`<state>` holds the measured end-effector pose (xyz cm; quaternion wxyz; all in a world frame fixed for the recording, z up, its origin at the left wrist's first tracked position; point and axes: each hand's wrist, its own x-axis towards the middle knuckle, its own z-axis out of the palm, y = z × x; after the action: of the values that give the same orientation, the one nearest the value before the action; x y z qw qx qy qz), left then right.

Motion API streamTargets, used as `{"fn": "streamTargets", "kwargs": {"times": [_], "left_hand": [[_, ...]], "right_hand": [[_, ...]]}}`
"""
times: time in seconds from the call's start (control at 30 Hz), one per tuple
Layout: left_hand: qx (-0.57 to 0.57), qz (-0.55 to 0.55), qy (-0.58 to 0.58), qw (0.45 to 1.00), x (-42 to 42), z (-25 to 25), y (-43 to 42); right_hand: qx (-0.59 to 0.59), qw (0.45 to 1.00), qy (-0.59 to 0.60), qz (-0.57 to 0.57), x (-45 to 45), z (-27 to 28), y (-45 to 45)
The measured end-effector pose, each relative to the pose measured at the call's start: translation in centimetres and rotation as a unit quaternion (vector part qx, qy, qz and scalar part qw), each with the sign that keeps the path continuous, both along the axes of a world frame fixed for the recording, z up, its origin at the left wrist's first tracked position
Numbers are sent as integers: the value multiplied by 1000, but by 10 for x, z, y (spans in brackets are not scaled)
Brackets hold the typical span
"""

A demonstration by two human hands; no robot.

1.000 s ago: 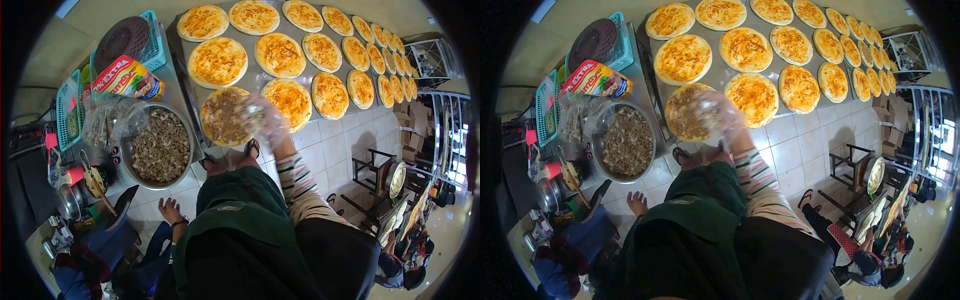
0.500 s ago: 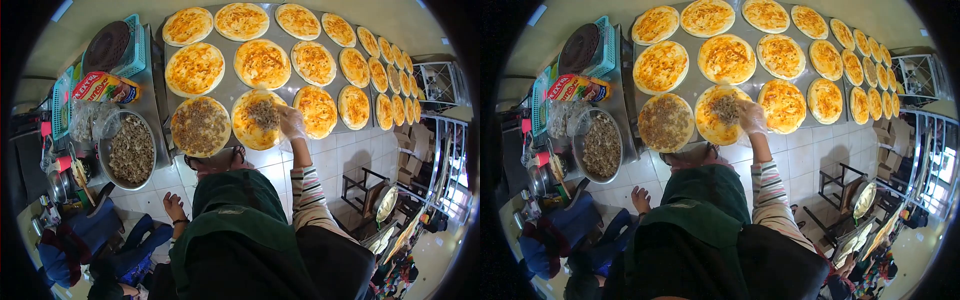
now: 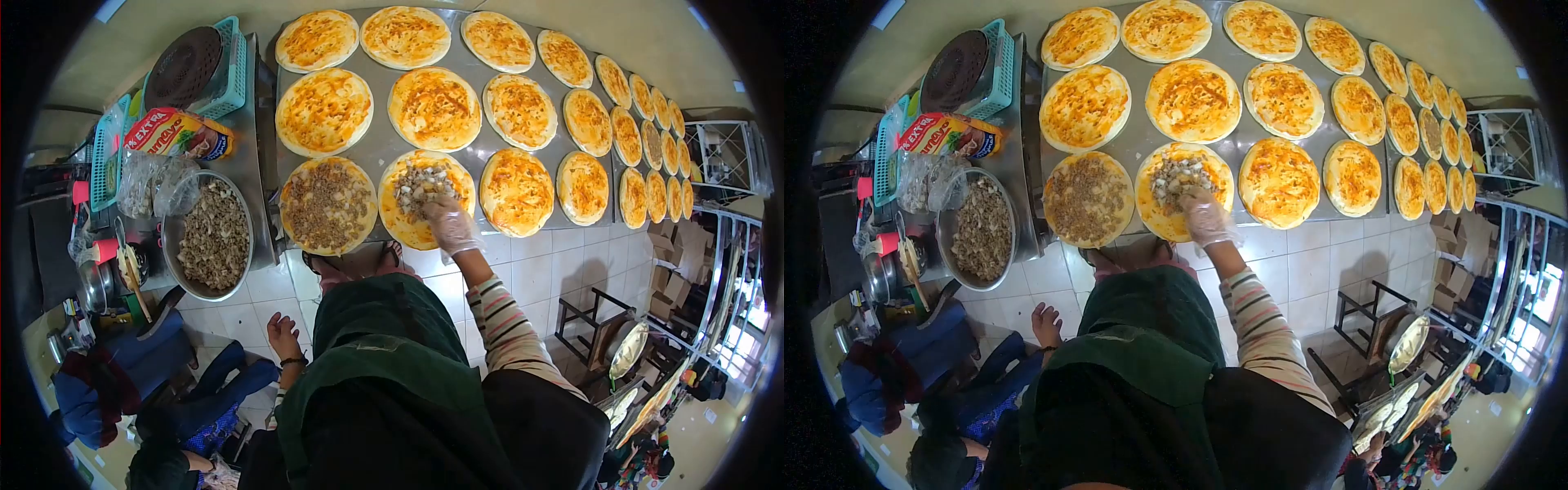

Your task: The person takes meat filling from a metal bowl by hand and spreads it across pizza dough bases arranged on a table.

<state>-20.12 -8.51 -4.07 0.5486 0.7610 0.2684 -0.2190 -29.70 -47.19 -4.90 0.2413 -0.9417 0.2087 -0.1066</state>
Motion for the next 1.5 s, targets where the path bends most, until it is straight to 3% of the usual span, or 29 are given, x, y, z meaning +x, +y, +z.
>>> {"fn": "streamTargets", "kwargs": {"times": [0.1, 0.17, 0.23, 0.3, 0.33, 0.5, 0.57, 0.6, 0.63, 0.7, 0.73, 0.77, 0.83, 0.87, 1.03, 1.1, 1.13, 1.23, 1.43, 1.5], "left_hand": [[4, 2, 7, 1000, -3, -5, 8], [6, -5, 10, 1000, -4, -6, 6], [11, -10, 4, 1000, -1, 1, -4], [19, -11, -3, 1000, 2, 6, -9], [9, -14, -10, 1000, 3, 7, -8], [20, -21, -8, 1000, -3, 0, 8], [5, -5, 16, 1000, -4, -4, 9], [5, -4, 15, 1000, -4, -5, 9], [4, -9, 11, 1000, -4, -3, 8], [3, -11, 8, 1000, -2, 0, 6], [4, -12, 7, 1000, -1, 2, 5], [5, -12, 6, 1000, 0, 2, 4], [5, -9, 4, 1000, 0, 1, 7], [5, -7, 2, 1000, -1, 1, 9], [2, -3, 3, 1000, -3, -2, 11], [4, -3, 5, 1000, -3, -1, 11], [4, -4, 4, 1000, -3, -1, 10], [-1, -7, -2, 1000, -2, -1, 10], [4, 3, -4, 1000, -5, -2, 19], [9, 10, -1, 1000, -7, -1, 21]], "right_hand": [[23, 996, 64, -55, -3, -7, -10], [31, 999, 30, 1, 15, 21, -8], [50, 998, 25, 31, 28, 12, -16], [-173, 974, 114, 96, 36, -21, -27], [-106, 989, 102, -26, 36, -25, -28], [14, 997, 52, -56, 22, -17, -41], [-90, 995, 39, 35, 35, -5, -35], [-273, 929, 150, 199, 37, 8, -30], [-274, 929, 149, 200, 37, 5, -20], [-9, 993, 101, 66, 32, -3, -2], [-154, 971, 86, 159, 28, 2, 1], [-154, 971, 87, 160, 21, -1, 3], [29, 996, 50, 74, 5, -4, 6], [12, 1000, 24, 14, -2, 1, 5], [24, 996, 80, 34, -3, 7, 10], [-94, 983, 110, 117, 10, 18, 8], [-20, 994, 66, 90, 17, 13, 10], [62, 993, 90, 38, 26, 14, 23], [70, 989, 127, -4, 47, 8, 17], [-49, 994, 69, 76, 50, 11, 9]]}}
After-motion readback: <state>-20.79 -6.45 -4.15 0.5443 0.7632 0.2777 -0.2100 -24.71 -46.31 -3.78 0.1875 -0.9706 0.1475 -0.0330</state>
